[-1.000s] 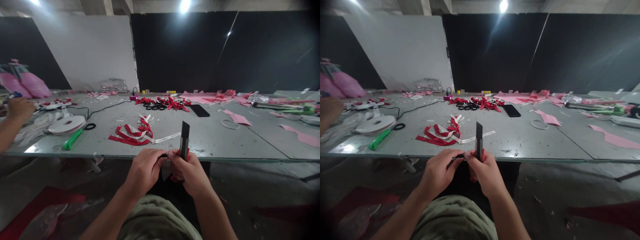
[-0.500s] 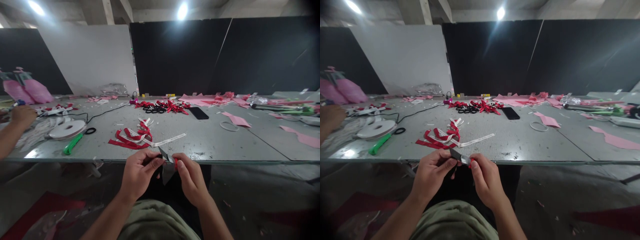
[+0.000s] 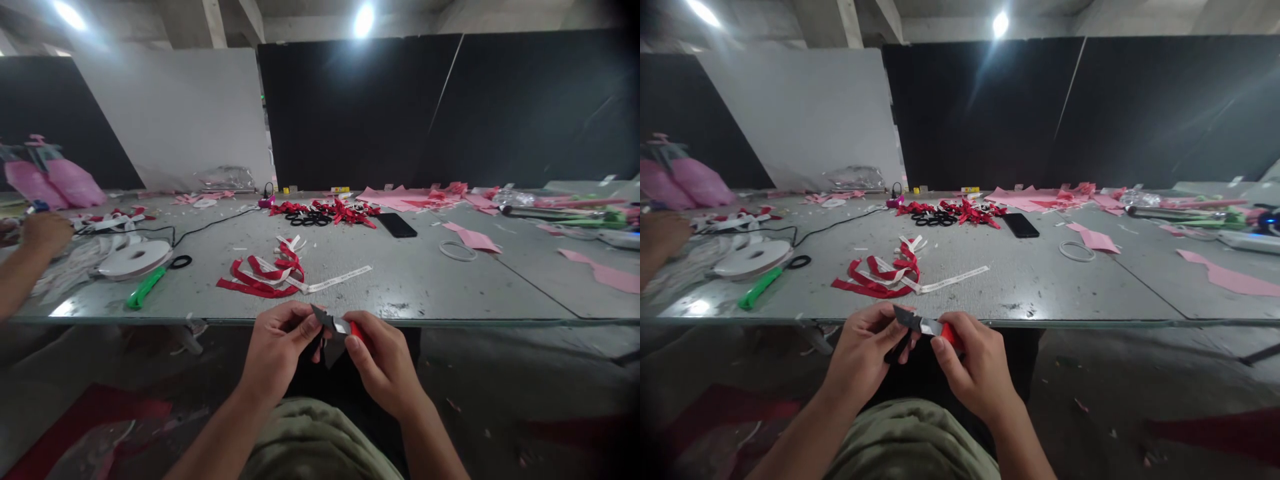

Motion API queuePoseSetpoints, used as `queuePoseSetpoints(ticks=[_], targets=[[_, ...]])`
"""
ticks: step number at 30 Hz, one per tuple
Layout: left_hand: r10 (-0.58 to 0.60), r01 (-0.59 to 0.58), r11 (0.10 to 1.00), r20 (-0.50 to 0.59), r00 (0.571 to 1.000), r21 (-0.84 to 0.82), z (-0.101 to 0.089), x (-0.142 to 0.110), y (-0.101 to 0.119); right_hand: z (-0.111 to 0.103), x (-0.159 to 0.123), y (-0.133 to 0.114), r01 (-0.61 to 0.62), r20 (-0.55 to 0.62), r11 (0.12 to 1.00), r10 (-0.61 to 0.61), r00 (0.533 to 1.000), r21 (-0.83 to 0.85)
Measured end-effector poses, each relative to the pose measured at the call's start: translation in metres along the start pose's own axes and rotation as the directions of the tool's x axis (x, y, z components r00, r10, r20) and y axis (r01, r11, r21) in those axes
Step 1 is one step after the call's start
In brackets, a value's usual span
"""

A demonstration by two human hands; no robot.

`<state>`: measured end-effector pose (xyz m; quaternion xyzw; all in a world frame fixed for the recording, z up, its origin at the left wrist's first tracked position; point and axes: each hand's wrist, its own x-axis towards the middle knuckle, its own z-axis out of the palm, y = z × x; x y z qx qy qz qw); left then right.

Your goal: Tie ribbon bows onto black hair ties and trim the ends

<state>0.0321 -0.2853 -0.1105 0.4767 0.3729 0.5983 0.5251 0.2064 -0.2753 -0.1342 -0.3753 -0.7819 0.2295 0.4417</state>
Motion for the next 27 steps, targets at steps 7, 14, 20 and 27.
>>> queuePoseSetpoints(ticks=[7, 14, 20, 27], targets=[[-0.024, 0.026, 0.998, 0.027, 0.999, -0.063, -0.0018, 0.0017, -0.0043, 0.0022, 0.0018, -0.0005, -0.029, -0.021, 0.999, 0.028, 0.999, -0.036], [0.021, -0.022, 0.999, 0.021, 1.0, 0.041, -0.005, 0.0043, 0.001, 0.0026, 0.0058, -0.0056, -0.028, -0.083, 0.995, 0.02, 0.996, -0.097], [0.013, -0.013, 1.0, 0.044, 0.999, 0.002, -0.0035, 0.0045, -0.0005, 0.0008, 0.0021, -0.0069, -0.033, -0.109, 0.983, 0.013, 0.994, -0.182], [0.02, -0.022, 0.999, 0.036, 0.999, 0.042, -0.004, 0.0045, -0.0007, 0.0033, 0.0009, -0.0075, -0.039, -0.128, 0.977, 0.012, 0.992, -0.211]])
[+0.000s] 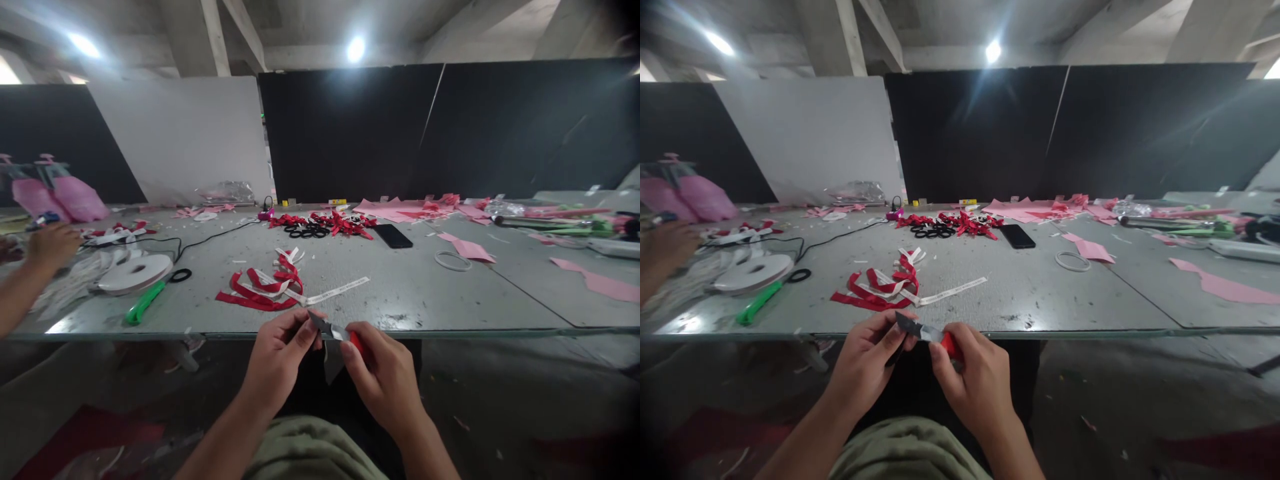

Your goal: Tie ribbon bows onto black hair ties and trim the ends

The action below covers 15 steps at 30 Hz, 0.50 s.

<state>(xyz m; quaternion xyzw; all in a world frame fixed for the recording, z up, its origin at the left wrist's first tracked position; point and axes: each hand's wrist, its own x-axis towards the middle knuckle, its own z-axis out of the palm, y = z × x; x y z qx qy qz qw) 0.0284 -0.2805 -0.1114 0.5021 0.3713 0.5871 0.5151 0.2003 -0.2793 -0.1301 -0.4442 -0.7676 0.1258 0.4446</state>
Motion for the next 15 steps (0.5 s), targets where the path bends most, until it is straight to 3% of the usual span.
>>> queuePoseSetpoints(ticks=[7, 15], targets=[[-0.131, 0.125, 0.947, -0.001, 0.991, -0.297, 0.0073, -0.0003, -0.0036, 0.0033, -0.0036, 0.0032, -0.028, -0.018, 0.998, 0.027, 0.999, -0.054], [-0.142, 0.145, 0.937, 0.032, 0.989, -0.319, 0.0064, 0.0013, -0.0034, 0.0053, -0.0008, 0.0, -0.033, -0.021, 0.998, 0.032, 0.999, -0.052]])
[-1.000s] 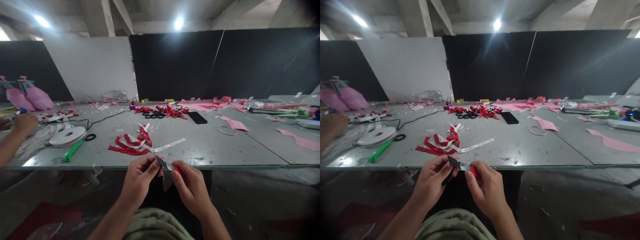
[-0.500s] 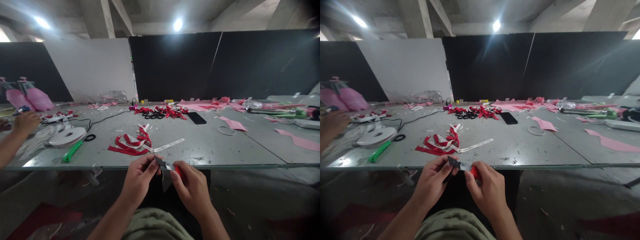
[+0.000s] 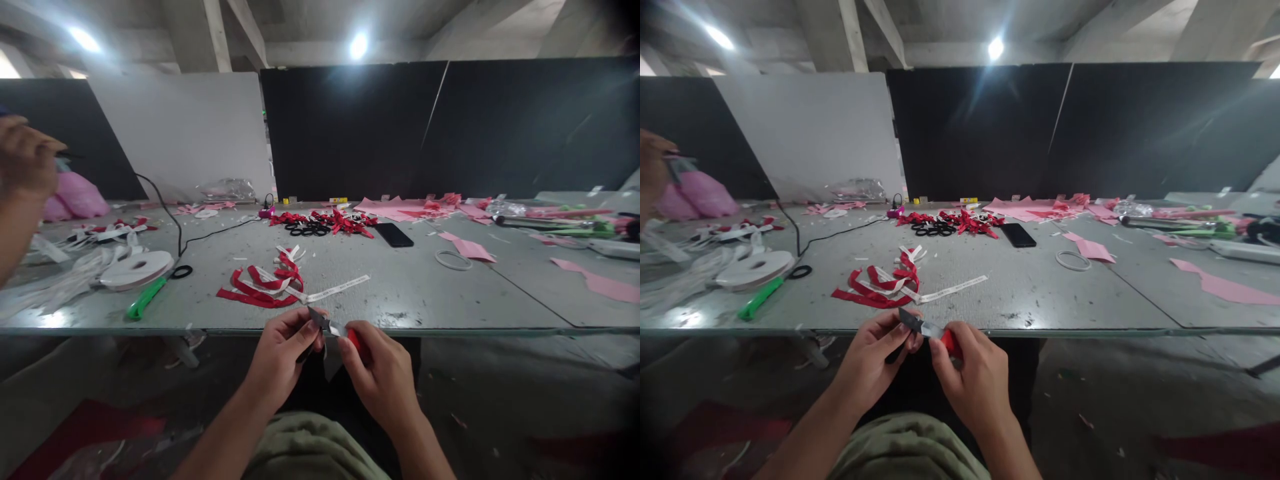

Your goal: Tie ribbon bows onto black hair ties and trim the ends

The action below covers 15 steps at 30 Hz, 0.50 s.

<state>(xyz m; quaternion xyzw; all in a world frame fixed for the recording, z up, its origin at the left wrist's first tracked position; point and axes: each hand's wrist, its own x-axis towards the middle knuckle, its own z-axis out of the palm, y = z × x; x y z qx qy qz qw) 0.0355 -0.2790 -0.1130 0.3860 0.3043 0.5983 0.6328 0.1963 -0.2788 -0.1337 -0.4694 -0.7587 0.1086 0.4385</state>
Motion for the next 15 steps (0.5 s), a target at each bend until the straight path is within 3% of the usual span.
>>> queuePoseSetpoints(ticks=[4, 9, 15], targets=[[0.004, -0.005, 0.999, -0.011, 1.0, -0.051, 0.001, -0.001, 0.001, 0.001, -0.002, -0.001, -0.002, -0.001, 1.0, 0.002, 1.0, -0.003], [0.089, -0.089, 0.995, 0.0, 0.996, -0.038, 0.002, -0.001, -0.003, 0.003, -0.002, 0.0, -0.01, -0.007, 1.0, 0.01, 1.0, -0.006], [0.16, -0.162, 0.986, -0.071, 0.985, -0.025, -0.001, -0.004, -0.015, 0.008, -0.004, 0.0, -0.031, -0.054, 0.999, 0.03, 0.998, -0.017]])
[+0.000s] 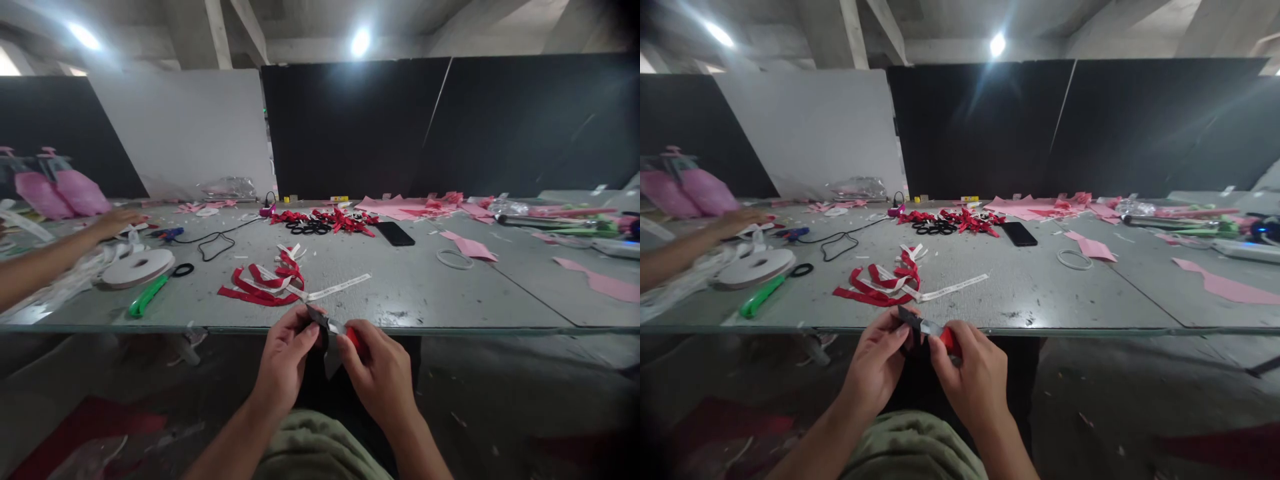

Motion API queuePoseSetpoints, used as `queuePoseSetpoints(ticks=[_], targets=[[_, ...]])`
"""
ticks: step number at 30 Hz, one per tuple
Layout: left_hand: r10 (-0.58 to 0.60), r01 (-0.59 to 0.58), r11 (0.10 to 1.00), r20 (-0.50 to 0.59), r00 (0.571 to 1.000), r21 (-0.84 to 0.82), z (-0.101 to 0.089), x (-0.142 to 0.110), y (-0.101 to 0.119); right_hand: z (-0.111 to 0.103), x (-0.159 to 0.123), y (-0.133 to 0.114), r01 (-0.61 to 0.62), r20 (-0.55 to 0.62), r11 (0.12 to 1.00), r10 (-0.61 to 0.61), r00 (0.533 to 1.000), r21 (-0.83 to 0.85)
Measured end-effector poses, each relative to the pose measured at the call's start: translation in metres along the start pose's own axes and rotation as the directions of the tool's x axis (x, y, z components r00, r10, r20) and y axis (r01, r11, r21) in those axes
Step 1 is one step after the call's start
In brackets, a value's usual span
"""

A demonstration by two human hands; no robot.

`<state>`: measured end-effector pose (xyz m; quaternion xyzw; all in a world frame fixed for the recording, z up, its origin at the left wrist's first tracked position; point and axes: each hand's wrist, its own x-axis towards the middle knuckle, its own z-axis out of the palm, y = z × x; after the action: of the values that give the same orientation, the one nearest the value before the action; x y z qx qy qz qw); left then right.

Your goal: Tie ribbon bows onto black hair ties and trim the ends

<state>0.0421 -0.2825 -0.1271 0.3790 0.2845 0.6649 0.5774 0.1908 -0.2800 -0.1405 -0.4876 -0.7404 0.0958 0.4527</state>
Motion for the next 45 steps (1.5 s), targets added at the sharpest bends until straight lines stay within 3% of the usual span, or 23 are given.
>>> queuePoseSetpoints(ticks=[5, 9, 14, 18, 24, 33, 39, 45], targets=[[-0.008, 0.008, 0.998, -0.006, 1.0, -0.055, 0.007, -0.001, -0.004, 0.002, 0.002, 0.002, 0.012, -0.06, 0.999, -0.015, 0.998, -0.05], [0.02, -0.023, 0.999, -0.076, 0.997, -0.034, 0.017, 0.0, -0.006, 0.001, 0.004, 0.002, 0.097, -0.123, 0.991, -0.107, 0.987, -0.087], [0.08, -0.092, 0.995, -0.238, 0.968, -0.04, 0.029, 0.003, -0.008, 0.001, 0.006, 0.0, 0.209, -0.224, 0.967, -0.238, 0.945, -0.143], [0.131, -0.11, 0.991, -0.338, 0.932, 0.08, 0.028, 0.005, -0.011, 0.001, 0.007, 0.001, 0.242, -0.293, 0.95, -0.293, 0.91, -0.196], [0.266, -0.21, 0.956, -0.299, 0.916, 0.206, 0.02, 0.003, -0.011, 0.0, 0.01, 0.002, 0.29, -0.312, 0.927, -0.355, 0.881, -0.237], [0.287, -0.211, 0.938, -0.275, 0.917, 0.277, 0.017, 0.006, -0.01, 0.002, 0.012, 0.0, 0.279, -0.311, 0.92, -0.36, 0.88, -0.277], [0.215, -0.175, 0.971, -0.281, 0.935, 0.163, 0.016, 0.005, -0.011, -0.001, 0.015, -0.001, 0.248, -0.335, 0.933, -0.329, 0.883, -0.262], [0.098, -0.1, 0.995, -0.186, 0.978, -0.005, 0.022, 0.002, -0.009, -0.004, 0.016, 0.002, 0.202, -0.319, 0.954, -0.267, 0.909, -0.224]])
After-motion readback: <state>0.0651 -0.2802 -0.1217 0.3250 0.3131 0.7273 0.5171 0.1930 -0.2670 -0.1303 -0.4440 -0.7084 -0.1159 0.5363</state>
